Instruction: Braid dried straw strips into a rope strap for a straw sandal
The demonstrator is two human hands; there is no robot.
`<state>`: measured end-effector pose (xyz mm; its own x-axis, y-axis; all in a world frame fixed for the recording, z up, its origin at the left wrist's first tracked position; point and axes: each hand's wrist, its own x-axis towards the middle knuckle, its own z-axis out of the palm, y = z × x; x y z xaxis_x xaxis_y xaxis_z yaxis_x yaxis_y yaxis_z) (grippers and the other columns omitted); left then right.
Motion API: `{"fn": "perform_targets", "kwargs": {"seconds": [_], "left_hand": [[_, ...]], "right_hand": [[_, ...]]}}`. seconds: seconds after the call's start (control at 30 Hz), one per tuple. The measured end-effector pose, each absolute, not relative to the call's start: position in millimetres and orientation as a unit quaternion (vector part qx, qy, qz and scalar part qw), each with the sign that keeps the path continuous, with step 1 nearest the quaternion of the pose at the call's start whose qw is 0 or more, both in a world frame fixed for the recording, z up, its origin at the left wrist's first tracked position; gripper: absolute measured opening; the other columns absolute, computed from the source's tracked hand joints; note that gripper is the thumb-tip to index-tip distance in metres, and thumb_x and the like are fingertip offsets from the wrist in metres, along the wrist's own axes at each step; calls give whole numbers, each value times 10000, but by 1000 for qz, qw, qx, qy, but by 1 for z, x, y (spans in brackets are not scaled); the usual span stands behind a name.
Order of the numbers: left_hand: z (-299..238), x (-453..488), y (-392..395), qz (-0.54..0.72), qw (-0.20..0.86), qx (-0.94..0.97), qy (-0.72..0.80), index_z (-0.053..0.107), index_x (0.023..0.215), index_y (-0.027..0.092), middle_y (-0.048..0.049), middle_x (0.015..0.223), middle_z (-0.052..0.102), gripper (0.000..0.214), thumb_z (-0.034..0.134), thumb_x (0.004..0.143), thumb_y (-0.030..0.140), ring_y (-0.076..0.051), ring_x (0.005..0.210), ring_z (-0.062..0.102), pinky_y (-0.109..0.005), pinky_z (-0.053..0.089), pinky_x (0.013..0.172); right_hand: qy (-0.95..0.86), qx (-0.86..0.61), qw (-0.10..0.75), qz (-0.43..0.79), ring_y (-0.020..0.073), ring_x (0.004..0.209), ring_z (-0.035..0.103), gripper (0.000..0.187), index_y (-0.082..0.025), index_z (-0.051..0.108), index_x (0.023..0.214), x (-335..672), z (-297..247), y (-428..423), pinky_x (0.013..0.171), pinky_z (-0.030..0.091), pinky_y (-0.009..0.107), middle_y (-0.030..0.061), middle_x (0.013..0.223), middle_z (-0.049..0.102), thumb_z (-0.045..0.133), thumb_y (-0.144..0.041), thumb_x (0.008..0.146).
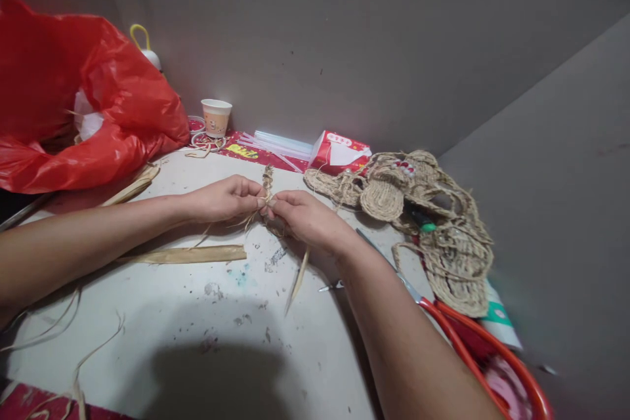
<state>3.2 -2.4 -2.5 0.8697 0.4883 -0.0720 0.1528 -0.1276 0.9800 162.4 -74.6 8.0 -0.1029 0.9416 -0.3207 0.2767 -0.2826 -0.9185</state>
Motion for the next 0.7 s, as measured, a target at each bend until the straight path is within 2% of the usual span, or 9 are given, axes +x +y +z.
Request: {"fn": "perform_targets", "kwargs": {"seconds": [0.1,0.2,0.37,0.47,0.6,0.7], "left_hand": [[-3,4,-1,140,560,792,201,600,779,101,11,643,549,175,450,837,170,-66,554,444,-190,330,546],[-5,3,1,144,520,819,194,627,837,99,0,695,573,194,446,833,171,-83,614,468,-205,352,598],[-9,2,2,152,563,786,204,611,765,100,22,615,501,187,461,830,190,-61,535,385,-195,306,531],[-8,2,1,158,584,766,218,611,731,96,24,578,484,177,492,819,193,-52,499,364,-188,273,486],[-2,0,-2,134,642,710,254,576,696,118,76,420,327,181,519,830,225,-37,363,231,-198,135,383],[1,0,-3,121,696,659,259,520,644,148,78,396,311,210,538,831,240,-34,328,226,-195,123,358]], "right_hand": [[-460,-596,322,574,42,373,177,208,-179,467,584,162,9,-74,355,99,191,-87,459,288,520,-264,766],[-434,-581,327,606,34,375,143,169,-165,515,618,163,10,-74,353,64,182,-93,475,269,536,-256,759],[-456,-577,327,594,40,384,167,153,-148,589,691,164,9,-73,355,81,183,-90,476,277,548,-270,775],[-480,-592,319,563,44,379,188,160,-150,583,682,163,8,-74,357,95,193,-88,459,295,548,-275,776],[-510,-580,318,550,44,391,211,217,-155,564,705,164,7,-76,373,114,197,-90,469,331,571,-360,777],[-533,-571,321,535,49,409,260,272,-169,537,727,168,8,-77,387,140,202,-85,498,379,609,-431,755]]}}
